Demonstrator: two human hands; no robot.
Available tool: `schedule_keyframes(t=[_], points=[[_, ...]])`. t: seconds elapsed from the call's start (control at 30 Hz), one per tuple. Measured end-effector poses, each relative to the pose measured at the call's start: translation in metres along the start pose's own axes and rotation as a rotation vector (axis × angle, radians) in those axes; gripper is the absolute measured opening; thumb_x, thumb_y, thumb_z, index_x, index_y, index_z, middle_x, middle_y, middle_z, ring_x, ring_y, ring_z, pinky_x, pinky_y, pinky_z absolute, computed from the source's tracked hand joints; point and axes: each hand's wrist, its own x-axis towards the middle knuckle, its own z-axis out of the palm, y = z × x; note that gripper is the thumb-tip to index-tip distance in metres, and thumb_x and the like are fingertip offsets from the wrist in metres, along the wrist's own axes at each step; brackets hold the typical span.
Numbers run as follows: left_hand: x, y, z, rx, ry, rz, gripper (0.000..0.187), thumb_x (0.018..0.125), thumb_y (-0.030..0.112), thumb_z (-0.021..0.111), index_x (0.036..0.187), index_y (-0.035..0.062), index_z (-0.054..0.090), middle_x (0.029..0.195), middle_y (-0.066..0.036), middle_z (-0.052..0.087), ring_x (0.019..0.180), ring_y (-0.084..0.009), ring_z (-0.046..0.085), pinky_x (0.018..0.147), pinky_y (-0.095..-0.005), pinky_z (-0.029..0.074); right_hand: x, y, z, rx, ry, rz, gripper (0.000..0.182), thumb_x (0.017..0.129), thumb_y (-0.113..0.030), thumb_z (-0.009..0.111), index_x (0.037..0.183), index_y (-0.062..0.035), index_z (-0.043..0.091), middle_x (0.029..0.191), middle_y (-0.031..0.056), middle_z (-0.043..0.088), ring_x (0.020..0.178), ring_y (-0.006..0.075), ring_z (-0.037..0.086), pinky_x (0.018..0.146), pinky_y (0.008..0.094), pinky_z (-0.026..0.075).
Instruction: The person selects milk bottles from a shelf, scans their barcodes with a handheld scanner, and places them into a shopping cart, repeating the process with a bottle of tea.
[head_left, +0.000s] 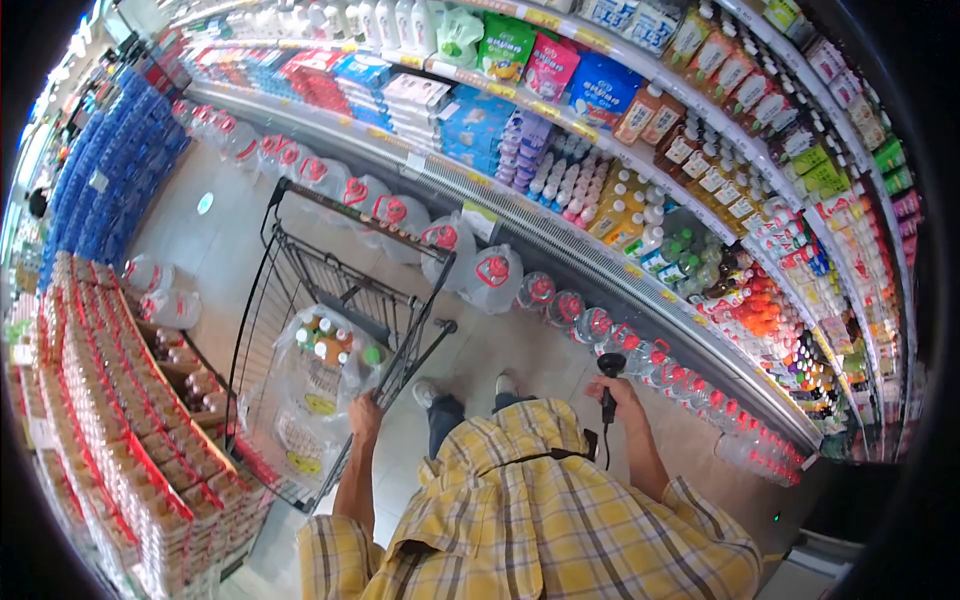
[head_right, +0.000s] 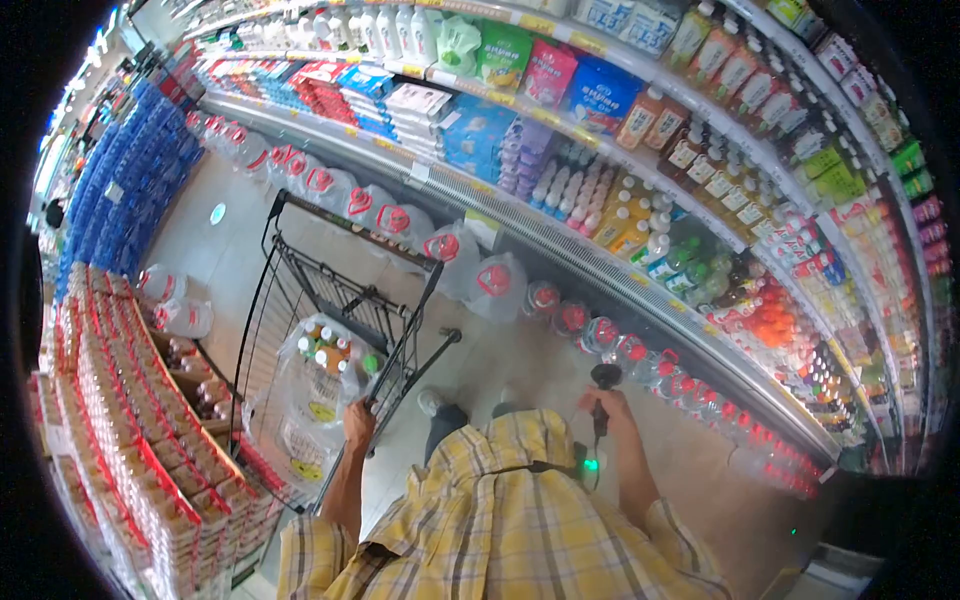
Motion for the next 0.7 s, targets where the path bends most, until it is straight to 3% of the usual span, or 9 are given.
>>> schedule_keyframes(t=[0.13, 0.27, 0.7], points=[[-0.017, 0.026, 0.011, 0.034, 0.006, -0.046, 0.023, 0.075, 0.012, 0.058, 0.095, 0.0142, 0.069, 0.079, -0.018, 0.064, 0.074, -0.0349, 0.063, 0.065, -0.0425, 0.048, -0.003, -0.001, -0.036, 0.014, -0.007, 0.017, 0.032, 0.078, -0.02, 0.069, 0.092, 0.0048, 0.056, 0.09, 0.0182, 0.065, 0.08, 0.0247, 0.067, 0.051, 0.0235, 0.046], [-0.033, 0.058, 0.014, 0.05, -0.012, -0.064, 0.022, 0.076, 0.012, 0.057, 0.094, 0.0132, 0.069, 0.079, -0.019, 0.064, 0.074, -0.0352, 0.063, 0.065, -0.0431, 0.048, -0.006, 0.002, -0.064, 0.062, -0.014, 0.029, 0.035, 0.079, -0.021, 0.068, 0.099, 0.0024, 0.052, 0.091, 0.0187, 0.065, 0.08, 0.0262, 0.067, 0.051, 0.023, 0.046], [-0.056, 0.097, 0.066, -0.003, -0.004, 0.023, 0.024, 0.079, 0.01, 0.051, 0.097, 0.0101, 0.068, 0.082, -0.021, 0.063, 0.077, -0.0376, 0.062, 0.068, -0.0439, 0.049, 0.009, 0.026, -0.111, 0.086, -0.007, 0.064, 0.036, 0.077, -0.021, 0.07, 0.098, 0.0015, 0.052, 0.093, 0.0188, 0.064, 0.081, 0.0282, 0.067, 0.05, 0.0236, 0.046]])
